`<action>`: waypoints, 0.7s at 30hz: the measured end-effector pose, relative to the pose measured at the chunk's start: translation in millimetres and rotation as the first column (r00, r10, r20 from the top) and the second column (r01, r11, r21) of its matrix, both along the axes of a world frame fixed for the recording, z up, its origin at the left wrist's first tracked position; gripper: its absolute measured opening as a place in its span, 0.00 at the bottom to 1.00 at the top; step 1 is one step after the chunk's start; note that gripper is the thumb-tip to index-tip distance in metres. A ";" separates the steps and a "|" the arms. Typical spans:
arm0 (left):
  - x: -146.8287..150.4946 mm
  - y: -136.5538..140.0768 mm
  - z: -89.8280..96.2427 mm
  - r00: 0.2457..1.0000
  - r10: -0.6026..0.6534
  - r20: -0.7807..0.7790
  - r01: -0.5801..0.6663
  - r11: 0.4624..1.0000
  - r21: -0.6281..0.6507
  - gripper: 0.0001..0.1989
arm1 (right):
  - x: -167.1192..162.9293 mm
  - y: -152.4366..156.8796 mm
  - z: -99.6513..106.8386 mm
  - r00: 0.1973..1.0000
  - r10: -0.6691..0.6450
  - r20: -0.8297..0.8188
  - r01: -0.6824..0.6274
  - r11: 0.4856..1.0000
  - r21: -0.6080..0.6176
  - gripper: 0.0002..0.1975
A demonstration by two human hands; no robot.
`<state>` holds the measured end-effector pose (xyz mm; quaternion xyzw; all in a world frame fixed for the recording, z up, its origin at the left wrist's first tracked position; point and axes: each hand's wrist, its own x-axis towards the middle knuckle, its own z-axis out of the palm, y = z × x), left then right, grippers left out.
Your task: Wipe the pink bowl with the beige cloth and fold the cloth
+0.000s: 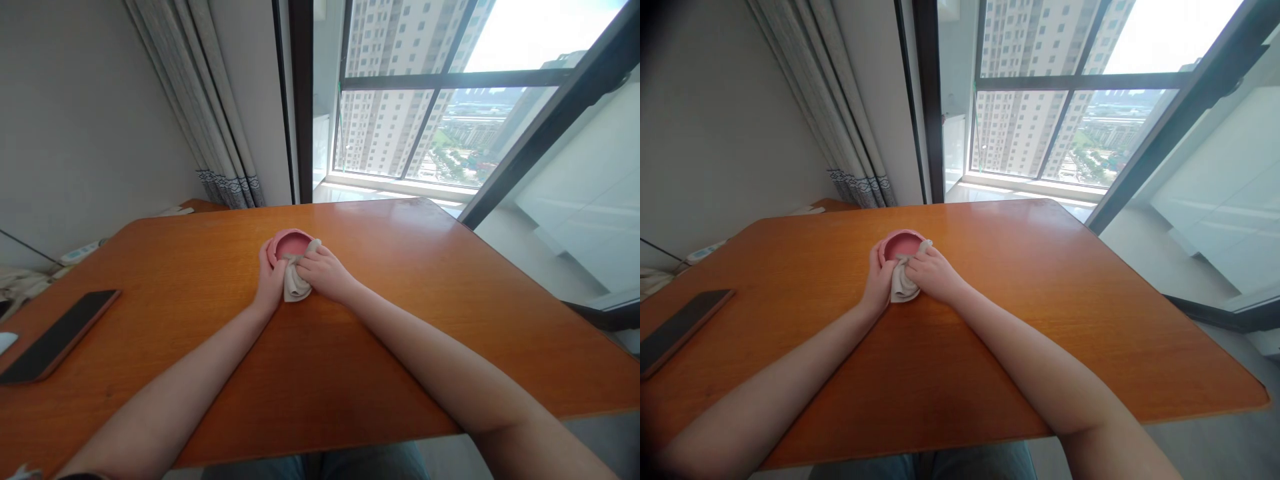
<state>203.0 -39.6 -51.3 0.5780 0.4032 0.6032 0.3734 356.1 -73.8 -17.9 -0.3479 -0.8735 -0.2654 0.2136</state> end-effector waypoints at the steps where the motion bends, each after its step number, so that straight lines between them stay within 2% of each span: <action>1: -1.7 1.4 1.0 1.000 0.003 -0.004 -0.003 1.000 0.011 0.25 | 3.4 1.0 2.1 1.000 0.023 0.011 -0.023 1.000 0.007 0.12; 6: -7.1 0.8 12.8 0.996 -0.013 -0.094 0.025 0.991 0.128 0.28 | 19.4 2.8 8.4 0.999 0.038 0.038 -0.040 0.998 0.045 0.14; 9: -5.5 -4.0 14.7 0.994 0.017 -0.110 -0.005 0.994 0.106 0.30 | 15.4 0.9 5.4 1.000 -0.014 0.014 0.013 0.998 0.058 0.14; 14: -0.4 -7.5 5.8 1.000 0.017 -0.009 -0.016 0.999 0.040 0.30 | -2.4 -2.8 -2.3 0.998 -0.048 -0.045 0.050 0.998 0.026 0.12; 18: -3.2 0.9 0.0 1.000 0.018 -0.023 -0.018 1.000 -0.014 0.27 | 1.5 0.5 -0.4 1.000 0.015 0.007 -0.015 1.000 -0.013 0.13; 21: -8.0 7.6 1.8 0.999 0.021 -0.047 -0.020 1.000 0.024 0.28 | 12.8 3.6 4.8 0.999 0.037 0.039 -0.037 0.999 -0.007 0.13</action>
